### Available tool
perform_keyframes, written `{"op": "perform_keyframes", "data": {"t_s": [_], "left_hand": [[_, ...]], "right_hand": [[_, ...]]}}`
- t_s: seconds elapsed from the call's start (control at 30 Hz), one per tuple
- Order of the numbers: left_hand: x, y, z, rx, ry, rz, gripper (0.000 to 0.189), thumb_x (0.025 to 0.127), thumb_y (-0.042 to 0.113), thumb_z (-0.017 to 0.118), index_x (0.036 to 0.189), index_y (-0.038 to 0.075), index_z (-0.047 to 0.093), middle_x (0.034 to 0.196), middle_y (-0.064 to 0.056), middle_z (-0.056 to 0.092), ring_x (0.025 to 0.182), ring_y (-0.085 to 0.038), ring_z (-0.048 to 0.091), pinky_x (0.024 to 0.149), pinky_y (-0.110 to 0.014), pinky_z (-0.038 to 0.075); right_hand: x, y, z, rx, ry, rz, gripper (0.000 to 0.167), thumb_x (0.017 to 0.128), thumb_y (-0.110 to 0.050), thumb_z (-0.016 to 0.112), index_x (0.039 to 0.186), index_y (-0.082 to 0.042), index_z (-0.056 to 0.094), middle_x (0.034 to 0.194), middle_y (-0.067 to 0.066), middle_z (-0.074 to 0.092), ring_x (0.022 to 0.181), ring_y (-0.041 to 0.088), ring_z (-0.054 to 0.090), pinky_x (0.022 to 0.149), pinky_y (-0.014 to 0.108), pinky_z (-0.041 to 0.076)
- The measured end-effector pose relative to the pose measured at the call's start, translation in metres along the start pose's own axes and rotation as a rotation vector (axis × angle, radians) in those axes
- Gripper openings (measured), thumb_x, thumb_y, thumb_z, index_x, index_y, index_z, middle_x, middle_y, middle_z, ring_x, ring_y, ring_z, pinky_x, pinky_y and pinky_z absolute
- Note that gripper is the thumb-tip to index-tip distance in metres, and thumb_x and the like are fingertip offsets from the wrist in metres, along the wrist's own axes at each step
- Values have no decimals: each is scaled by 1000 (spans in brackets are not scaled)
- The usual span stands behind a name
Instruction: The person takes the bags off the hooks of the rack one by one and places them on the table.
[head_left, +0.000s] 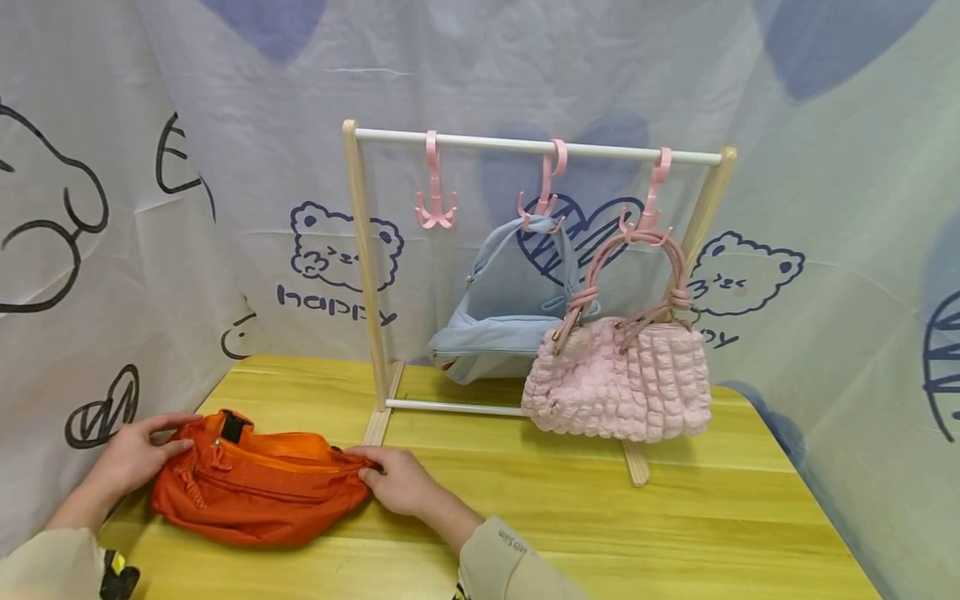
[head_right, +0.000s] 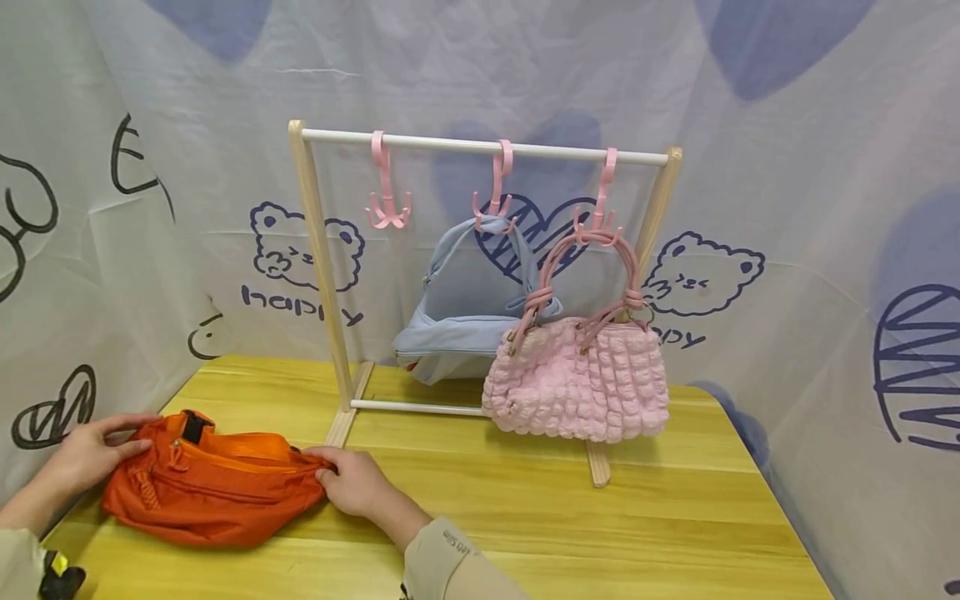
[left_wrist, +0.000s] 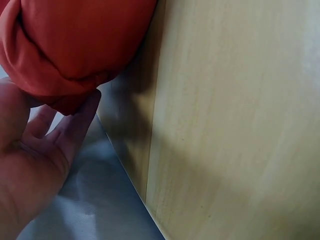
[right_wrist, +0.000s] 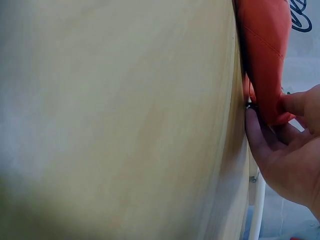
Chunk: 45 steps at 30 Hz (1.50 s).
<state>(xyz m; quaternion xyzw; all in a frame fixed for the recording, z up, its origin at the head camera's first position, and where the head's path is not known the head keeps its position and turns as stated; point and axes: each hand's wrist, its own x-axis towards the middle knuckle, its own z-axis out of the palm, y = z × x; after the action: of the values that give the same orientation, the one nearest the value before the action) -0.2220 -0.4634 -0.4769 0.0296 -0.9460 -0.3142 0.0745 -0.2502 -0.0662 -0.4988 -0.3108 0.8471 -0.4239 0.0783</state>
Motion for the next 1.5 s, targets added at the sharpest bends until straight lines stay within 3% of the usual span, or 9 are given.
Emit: {"op": "perform_keyframes", "data": {"t_s": [0.07, 0.23, 0.5, 0.73, 1.07, 1.3, 1.5], "left_hand": [[-1, 0, 0, -2, -8, -2, 43, 99, 14, 72, 134, -10, 61, 129, -41, 59, 123, -63, 51, 94, -72, 43], [-3, 2, -1, 16, 0, 2, 42, 99, 12, 72, 133, -10, 61, 126, -42, 60, 120, -62, 54, 92, -71, 44], [-7, 9, -2, 41, -11, 17, 43, 99, 9, 70, 134, -12, 59, 121, -44, 61, 114, -63, 57, 90, -71, 46], [-11, 14, -1, 88, -31, 9, 54, 102, 20, 68, 140, -15, 50, 121, -45, 60, 113, -64, 56, 90, -69, 47], [-20, 26, 4, 92, 3, 34, 62, 103, 26, 66, 145, -14, 45, 137, -48, 46, 120, -68, 46, 94, -73, 41], [-25, 42, 10, 61, 69, 84, 63, 103, 25, 67, 149, -10, 44, 143, -47, 42, 125, -68, 40, 96, -77, 36], [-28, 65, 12, 41, 84, 112, 66, 103, 29, 67, 155, -4, 41, 149, -43, 40, 128, -68, 39, 96, -78, 35]], "right_hand": [[0, -1, 0, -12, 2, -4, 37, 103, -8, 62, 136, -21, 71, 136, 3, 69, 110, 3, 60, 99, 23, 49], [1, -3, -2, -13, -1, 17, 37, 101, -10, 65, 135, -23, 72, 133, 2, 71, 99, 4, 59, 92, 22, 49], [-3, -6, -5, 10, -4, 71, 39, 98, -18, 70, 137, -25, 70, 132, 1, 71, 113, 6, 62, 99, 25, 50], [-11, -5, -9, 147, 18, 104, 40, 98, -14, 71, 137, -22, 70, 125, 4, 73, 102, 6, 67, 87, 20, 52], [-19, -2, -14, 304, 76, 71, 42, 98, -10, 68, 140, -16, 67, 136, 0, 69, 114, 18, 69, 88, 19, 52], [-27, -3, -21, 354, 118, 74, 42, 100, -11, 66, 141, -15, 66, 137, -2, 68, 120, 27, 67, 88, 20, 52], [-34, -6, -30, 422, 176, 48, 37, 102, -10, 66, 139, -13, 68, 137, 2, 69, 122, 28, 66, 92, 22, 55]]}}
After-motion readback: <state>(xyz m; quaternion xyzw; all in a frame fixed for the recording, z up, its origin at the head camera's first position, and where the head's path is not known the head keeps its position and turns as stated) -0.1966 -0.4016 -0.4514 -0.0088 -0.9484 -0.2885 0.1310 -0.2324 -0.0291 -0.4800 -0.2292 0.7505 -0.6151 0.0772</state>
